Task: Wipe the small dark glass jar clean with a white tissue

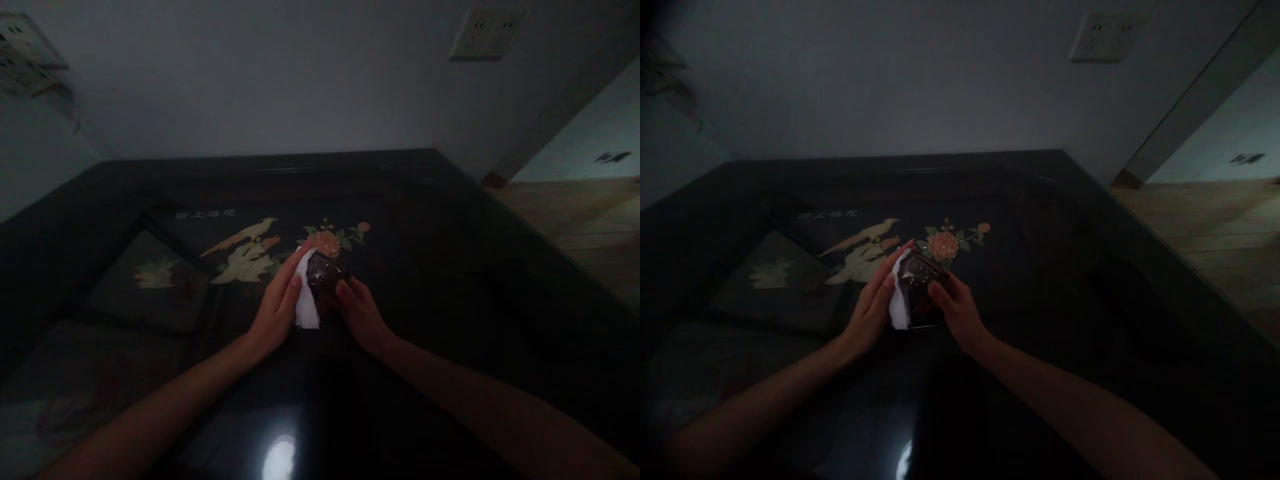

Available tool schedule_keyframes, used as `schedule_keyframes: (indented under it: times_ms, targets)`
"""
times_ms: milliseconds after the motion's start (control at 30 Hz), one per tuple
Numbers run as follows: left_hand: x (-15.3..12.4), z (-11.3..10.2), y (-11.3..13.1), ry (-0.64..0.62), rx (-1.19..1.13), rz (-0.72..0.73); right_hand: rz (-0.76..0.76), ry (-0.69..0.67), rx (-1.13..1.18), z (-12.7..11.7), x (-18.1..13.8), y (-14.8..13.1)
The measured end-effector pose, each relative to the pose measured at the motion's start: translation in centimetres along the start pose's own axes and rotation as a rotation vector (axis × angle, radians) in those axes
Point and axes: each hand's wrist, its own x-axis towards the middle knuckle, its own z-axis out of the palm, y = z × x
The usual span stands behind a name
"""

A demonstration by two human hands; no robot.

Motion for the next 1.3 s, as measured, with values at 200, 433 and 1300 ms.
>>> schedule_keyframes:
  times_ms: [200,433,1300]
  targets:
    - [-0.3,0.2,-1.2,0.036,0.168,0.147,0.02,0.025,0.006,0.1,0.0,-0.1]
    - [-0.4,-0.2,-0.6,-0.071,0.298,0.366,0.005,0.0,-0.079,0.3,-0.1,-0.7]
    - [-0.7,0.9,0.5,0.146,-0.088,-0.008,-0.095,-0.14,-0.158,0.1,-0.4,-0.4]
